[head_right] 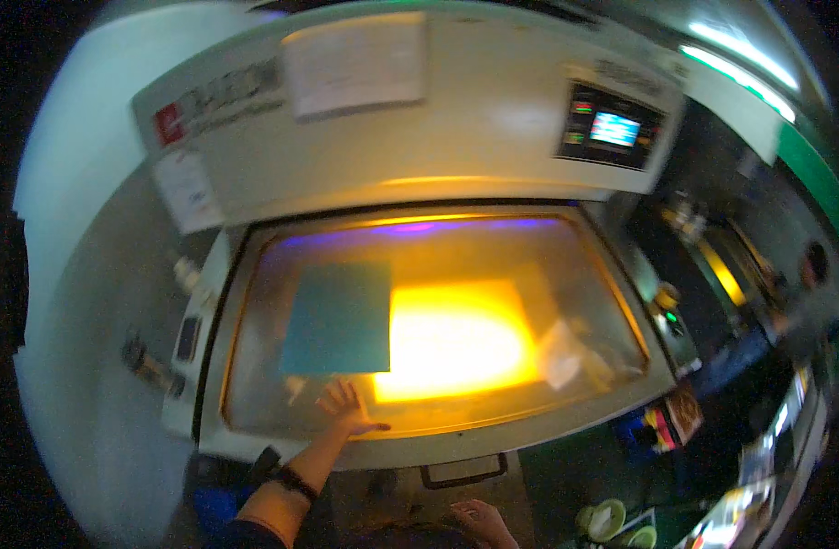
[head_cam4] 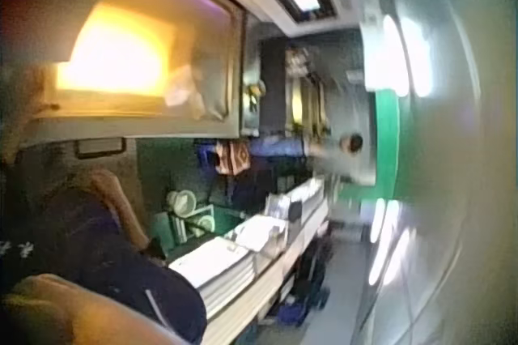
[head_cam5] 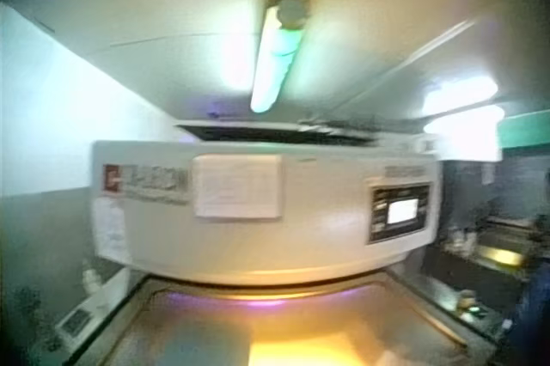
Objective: Operating an industrial LED exposure machine to process material sheets.
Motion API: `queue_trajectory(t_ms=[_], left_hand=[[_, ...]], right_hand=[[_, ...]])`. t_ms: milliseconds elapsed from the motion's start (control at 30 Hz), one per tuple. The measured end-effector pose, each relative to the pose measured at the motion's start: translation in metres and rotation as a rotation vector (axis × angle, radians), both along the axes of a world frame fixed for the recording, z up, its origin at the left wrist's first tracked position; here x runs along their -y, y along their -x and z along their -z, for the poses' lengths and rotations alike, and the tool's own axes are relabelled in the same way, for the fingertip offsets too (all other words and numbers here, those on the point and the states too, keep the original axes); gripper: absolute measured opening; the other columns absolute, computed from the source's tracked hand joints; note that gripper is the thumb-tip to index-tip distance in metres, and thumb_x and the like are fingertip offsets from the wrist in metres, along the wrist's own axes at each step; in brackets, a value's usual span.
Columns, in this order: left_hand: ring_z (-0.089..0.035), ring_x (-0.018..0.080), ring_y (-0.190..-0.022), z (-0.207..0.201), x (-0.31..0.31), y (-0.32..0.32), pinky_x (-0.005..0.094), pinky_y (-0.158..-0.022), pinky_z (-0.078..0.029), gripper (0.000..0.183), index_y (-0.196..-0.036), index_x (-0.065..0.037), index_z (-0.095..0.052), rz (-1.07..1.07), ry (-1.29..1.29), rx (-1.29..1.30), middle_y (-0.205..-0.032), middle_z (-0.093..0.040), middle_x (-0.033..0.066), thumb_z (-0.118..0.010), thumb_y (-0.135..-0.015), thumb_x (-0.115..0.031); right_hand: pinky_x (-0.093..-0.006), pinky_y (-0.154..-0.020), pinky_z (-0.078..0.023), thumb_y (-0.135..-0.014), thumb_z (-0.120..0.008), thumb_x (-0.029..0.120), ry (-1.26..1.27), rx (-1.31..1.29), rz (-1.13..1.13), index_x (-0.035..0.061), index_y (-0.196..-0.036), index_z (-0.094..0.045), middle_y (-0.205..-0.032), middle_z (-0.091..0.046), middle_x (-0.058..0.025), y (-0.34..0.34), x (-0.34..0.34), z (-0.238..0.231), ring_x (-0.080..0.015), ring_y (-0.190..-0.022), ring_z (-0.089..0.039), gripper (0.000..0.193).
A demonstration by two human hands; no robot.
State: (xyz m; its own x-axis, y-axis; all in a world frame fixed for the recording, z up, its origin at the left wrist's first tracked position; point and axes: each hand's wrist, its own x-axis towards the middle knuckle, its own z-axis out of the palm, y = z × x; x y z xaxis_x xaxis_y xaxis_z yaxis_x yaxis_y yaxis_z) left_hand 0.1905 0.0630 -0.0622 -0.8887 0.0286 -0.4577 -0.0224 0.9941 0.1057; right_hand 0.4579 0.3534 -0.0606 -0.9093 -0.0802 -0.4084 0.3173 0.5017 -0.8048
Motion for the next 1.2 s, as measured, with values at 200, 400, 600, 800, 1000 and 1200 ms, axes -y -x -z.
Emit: queue_trajectory(t_ms=[200, 400, 600, 800, 1000, 1200], left_hand=[[0.015, 0.0503, -0.138, -0.010, 0.000, 0.006, 0.0775, -0.098, 0.003, 0.146, -0.149, -0.004, 0.005, -0.048, -0.039, -0.065, -0.153, 0.015, 0.0245, -0.071, -0.049, -0.078], [0.016, 0.0493, -0.138, 0.063, 0.029, -0.016, 0.0734, -0.100, 0.012, 0.155, -0.149, -0.001, 0.002, -0.012, -0.237, -0.786, -0.153, 0.010, 0.0274, -0.076, -0.038, -0.076], [0.015, 0.0486, -0.139, -0.009, 0.000, -0.002, 0.0748, -0.101, 0.006, 0.155, -0.149, 0.000, 0.000, -0.155, -0.191, -0.104, -0.153, 0.015, 0.0255, -0.084, -0.036, -0.066], [0.017, 0.0463, -0.139, -0.010, 0.010, -0.011, 0.0728, -0.101, 0.010, 0.158, -0.148, 0.000, 0.002, -0.196, -0.211, -0.114, -0.153, 0.018, 0.0244, -0.083, -0.034, -0.068], [0.019, 0.0463, -0.139, -0.005, 0.000, -0.001, 0.0731, -0.100, 0.011, 0.158, -0.148, 0.001, 0.004, -0.121, -0.213, -0.057, -0.153, 0.018, 0.0246, -0.083, -0.036, -0.068], [0.021, 0.0488, -0.137, 0.015, 0.006, -0.004, 0.0725, -0.100, 0.012, 0.154, -0.147, 0.000, 0.011, -0.075, -0.071, -0.151, -0.153, 0.020, 0.0238, -0.075, -0.044, -0.076]], right_hand=[[-0.0322, -0.080, -0.051, -0.085, -0.069, 0.022, 0.212, 0.276, -0.217, 0.0051, -0.114, -0.063, -0.095, -0.068, -0.0092, 0.041, -0.029, 0.073, -0.0178, -0.090, -0.065, 0.035], [-0.0397, -0.077, -0.052, -0.080, -0.071, 0.017, -0.400, -0.282, -0.483, 0.0076, -0.110, -0.063, -0.089, -0.067, -0.0109, 0.128, -0.040, 0.158, -0.0282, -0.086, -0.066, 0.033], [-0.0403, -0.076, -0.052, -0.079, -0.071, 0.017, -0.642, -0.216, -0.479, 0.0077, -0.110, -0.064, -0.089, -0.067, -0.0115, 0.145, -0.056, 0.187, -0.0288, -0.086, -0.066, 0.033], [-0.0408, -0.076, -0.052, -0.078, -0.071, 0.016, -0.678, -0.205, -0.478, 0.0078, -0.110, -0.064, -0.090, -0.067, -0.0121, 0.141, -0.034, 0.200, -0.0295, -0.086, -0.066, 0.033], [-0.0413, -0.076, -0.052, -0.077, -0.070, 0.016, -0.671, -0.197, -0.409, 0.0079, -0.109, -0.064, -0.090, -0.067, -0.0128, 0.131, -0.033, 0.199, -0.0301, -0.085, -0.065, 0.034], [-0.0419, -0.076, -0.052, -0.077, -0.070, 0.016, -0.627, -0.210, -0.325, 0.0080, -0.109, -0.064, -0.090, -0.067, -0.0134, 0.119, -0.015, 0.195, -0.0308, -0.085, -0.065, 0.034]])
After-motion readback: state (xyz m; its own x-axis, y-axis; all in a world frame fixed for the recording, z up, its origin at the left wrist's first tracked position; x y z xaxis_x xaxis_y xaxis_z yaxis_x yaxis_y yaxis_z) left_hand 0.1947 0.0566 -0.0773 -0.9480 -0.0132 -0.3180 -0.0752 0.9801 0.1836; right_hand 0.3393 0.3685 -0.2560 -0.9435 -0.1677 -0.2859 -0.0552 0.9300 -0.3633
